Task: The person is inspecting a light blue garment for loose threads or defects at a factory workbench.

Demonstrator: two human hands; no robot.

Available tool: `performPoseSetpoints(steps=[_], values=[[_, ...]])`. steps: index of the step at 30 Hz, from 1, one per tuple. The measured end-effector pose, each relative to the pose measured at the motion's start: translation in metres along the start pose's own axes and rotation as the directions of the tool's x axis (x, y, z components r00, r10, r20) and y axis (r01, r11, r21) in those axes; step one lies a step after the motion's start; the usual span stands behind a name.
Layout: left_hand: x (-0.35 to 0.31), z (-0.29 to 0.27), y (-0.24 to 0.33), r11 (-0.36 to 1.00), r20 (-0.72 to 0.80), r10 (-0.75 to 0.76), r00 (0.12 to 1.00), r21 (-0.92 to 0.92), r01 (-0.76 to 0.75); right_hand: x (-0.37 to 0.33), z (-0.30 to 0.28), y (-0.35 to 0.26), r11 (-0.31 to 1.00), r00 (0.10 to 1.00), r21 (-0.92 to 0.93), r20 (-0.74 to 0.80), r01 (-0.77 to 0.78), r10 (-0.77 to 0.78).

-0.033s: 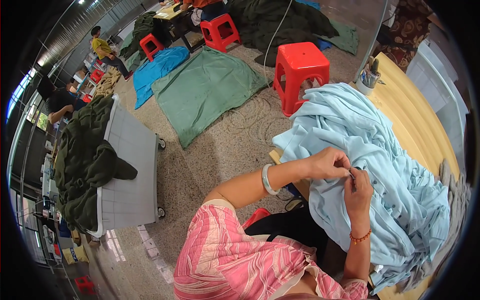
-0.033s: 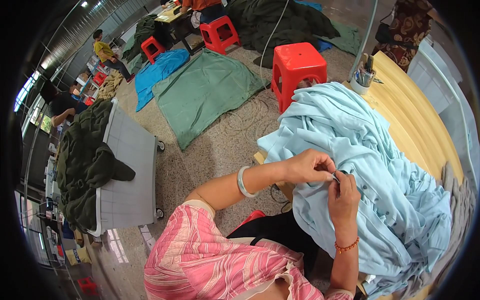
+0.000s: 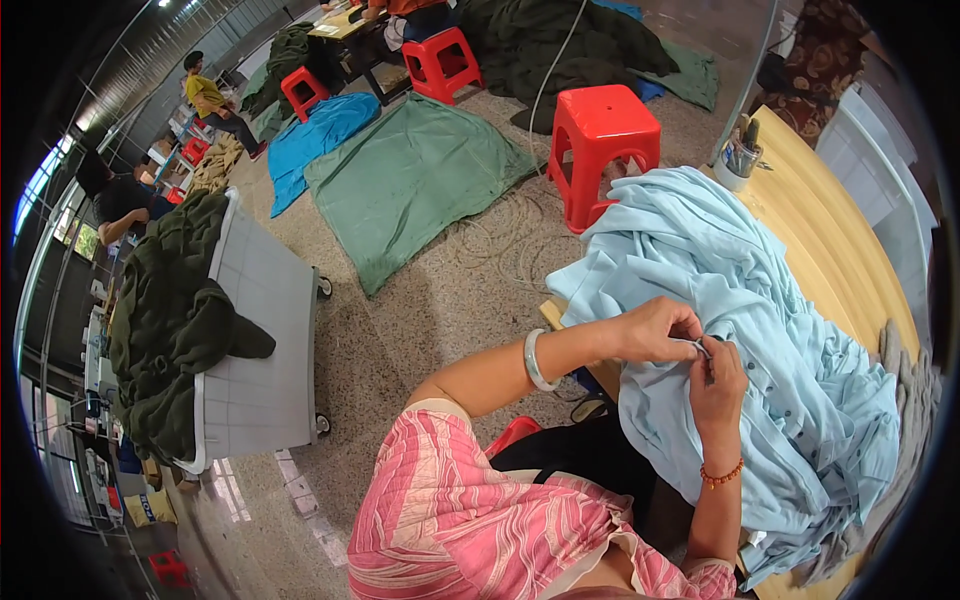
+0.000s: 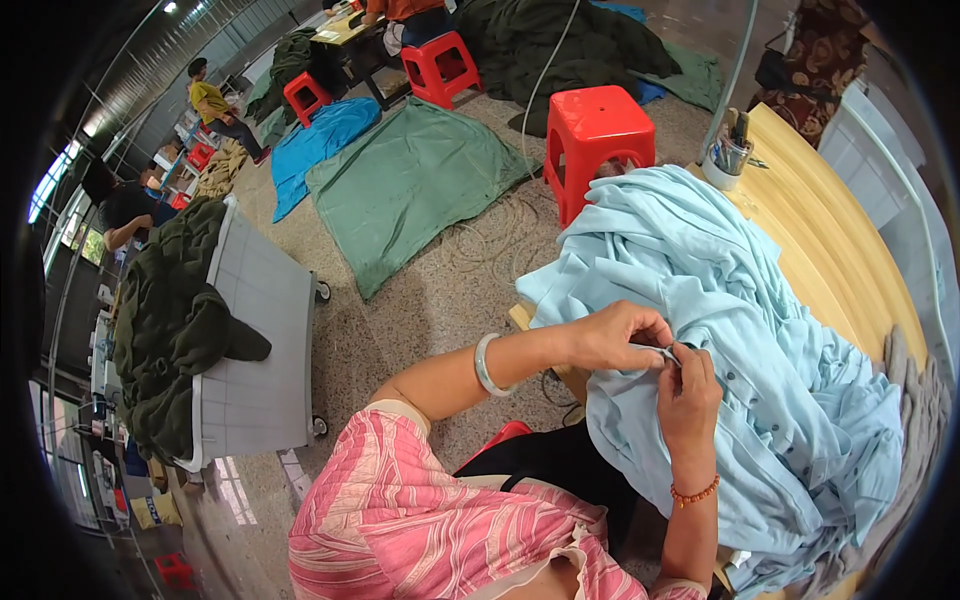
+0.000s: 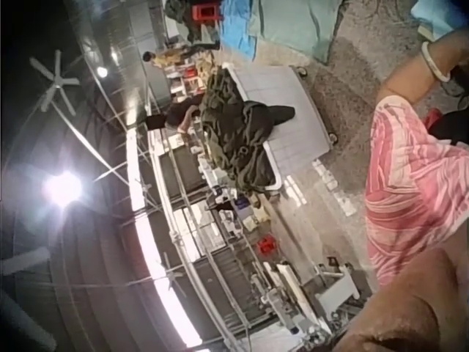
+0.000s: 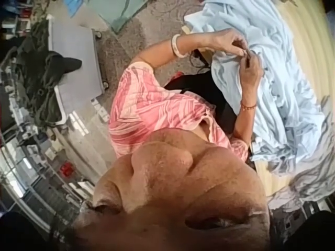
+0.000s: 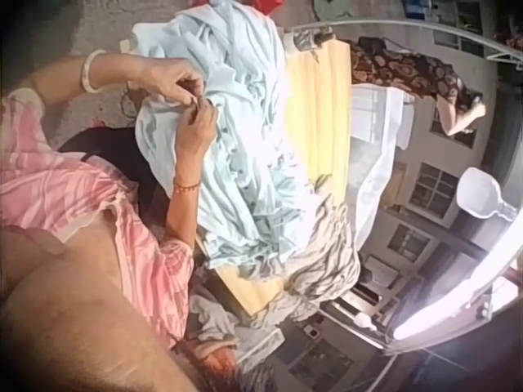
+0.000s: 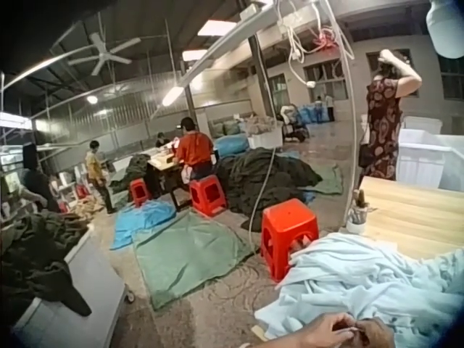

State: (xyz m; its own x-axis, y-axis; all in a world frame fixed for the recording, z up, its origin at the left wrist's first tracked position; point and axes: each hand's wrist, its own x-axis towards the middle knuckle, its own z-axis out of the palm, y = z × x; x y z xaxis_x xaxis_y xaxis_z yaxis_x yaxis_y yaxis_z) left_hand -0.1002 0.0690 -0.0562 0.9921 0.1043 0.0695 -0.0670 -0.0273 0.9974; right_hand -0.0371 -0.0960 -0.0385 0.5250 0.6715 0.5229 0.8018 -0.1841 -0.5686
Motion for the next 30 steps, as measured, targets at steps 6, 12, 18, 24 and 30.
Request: performPoseSetpoints(steps=[6, 12, 18, 24, 30], values=[[-0.003, 0.002, 0.006, 0.901, -0.026, 0.22, 0.975, 0.39, -0.192, 0.003, -0.004, 0.001, 0.995, 0.997, 0.08, 0.041, -0.062, 0.059], [0.002, 0.009, 0.0, 0.895, -0.055, 0.235, 0.97, 0.403, -0.194, -0.001, -0.007, 0.008, 0.957, 0.967, 0.18, 0.158, -0.229, 0.201], [0.003, 0.01, -0.009, 0.889, -0.106, 0.269, 0.957, 0.409, -0.204, 0.002, -0.009, 0.01, 0.93, 0.942, 0.224, 0.235, -0.293, 0.24], [0.0, 0.008, -0.009, 0.946, -0.118, 0.205, 0.972, 0.278, -0.167, 0.003, -0.009, 0.013, 0.975, 0.958, 0.159, 0.267, -0.152, 0.106], [-0.004, 0.004, -0.002, 0.968, -0.081, 0.121, 0.989, 0.232, -0.099, 0.006, -0.01, 0.005, 0.986, 0.97, 0.144, 0.241, -0.081, 0.045]])
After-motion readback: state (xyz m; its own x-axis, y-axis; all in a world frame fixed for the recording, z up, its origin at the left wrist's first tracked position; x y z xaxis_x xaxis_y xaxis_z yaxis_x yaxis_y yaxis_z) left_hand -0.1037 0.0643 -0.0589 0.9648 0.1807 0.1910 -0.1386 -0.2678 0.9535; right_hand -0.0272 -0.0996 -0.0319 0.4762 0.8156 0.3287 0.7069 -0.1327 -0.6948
